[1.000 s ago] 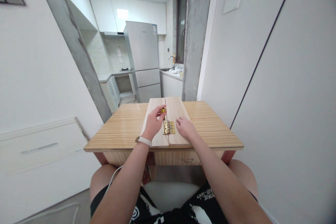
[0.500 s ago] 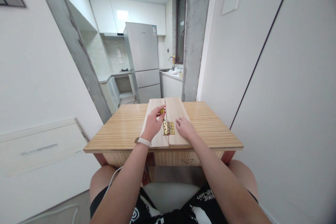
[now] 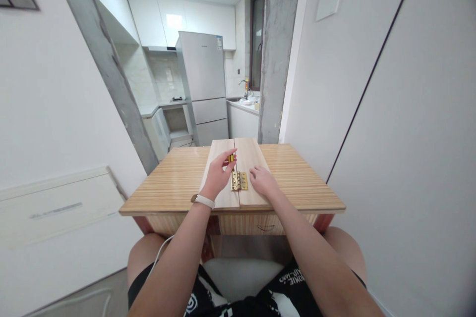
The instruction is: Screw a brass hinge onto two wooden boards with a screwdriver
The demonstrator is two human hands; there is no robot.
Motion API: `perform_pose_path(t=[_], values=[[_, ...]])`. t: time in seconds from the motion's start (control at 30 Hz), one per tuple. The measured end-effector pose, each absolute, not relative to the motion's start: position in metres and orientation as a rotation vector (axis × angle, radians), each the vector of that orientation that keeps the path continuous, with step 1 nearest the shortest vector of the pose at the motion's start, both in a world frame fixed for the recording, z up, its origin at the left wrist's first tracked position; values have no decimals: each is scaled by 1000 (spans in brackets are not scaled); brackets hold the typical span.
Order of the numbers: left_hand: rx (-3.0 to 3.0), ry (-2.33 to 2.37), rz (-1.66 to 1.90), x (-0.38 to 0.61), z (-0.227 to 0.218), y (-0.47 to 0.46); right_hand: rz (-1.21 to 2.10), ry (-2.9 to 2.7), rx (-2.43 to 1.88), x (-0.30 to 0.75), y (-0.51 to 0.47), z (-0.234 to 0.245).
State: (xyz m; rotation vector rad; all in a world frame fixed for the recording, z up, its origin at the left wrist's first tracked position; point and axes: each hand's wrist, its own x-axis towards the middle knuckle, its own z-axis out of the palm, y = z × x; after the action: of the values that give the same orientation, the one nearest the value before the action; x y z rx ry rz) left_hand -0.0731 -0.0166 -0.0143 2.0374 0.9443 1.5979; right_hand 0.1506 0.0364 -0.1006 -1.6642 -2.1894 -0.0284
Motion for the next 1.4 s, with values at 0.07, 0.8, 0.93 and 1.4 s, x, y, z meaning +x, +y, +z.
perform_pose_path(t=[0.07, 0.8, 0.93, 1.4], values=[[2072, 991, 1643, -74, -13, -18, -31, -2190, -1662, 151, 36, -101], [2094, 898, 1590, -72, -14, -17, -47, -2191, -1669, 151, 39, -104], [2064, 936, 1618, -72, -14, -17, -45, -2185, -1662, 151, 39, -103], [2140, 939, 1602, -74, -18, -15, -36, -2189, -1666, 152, 41, -106]])
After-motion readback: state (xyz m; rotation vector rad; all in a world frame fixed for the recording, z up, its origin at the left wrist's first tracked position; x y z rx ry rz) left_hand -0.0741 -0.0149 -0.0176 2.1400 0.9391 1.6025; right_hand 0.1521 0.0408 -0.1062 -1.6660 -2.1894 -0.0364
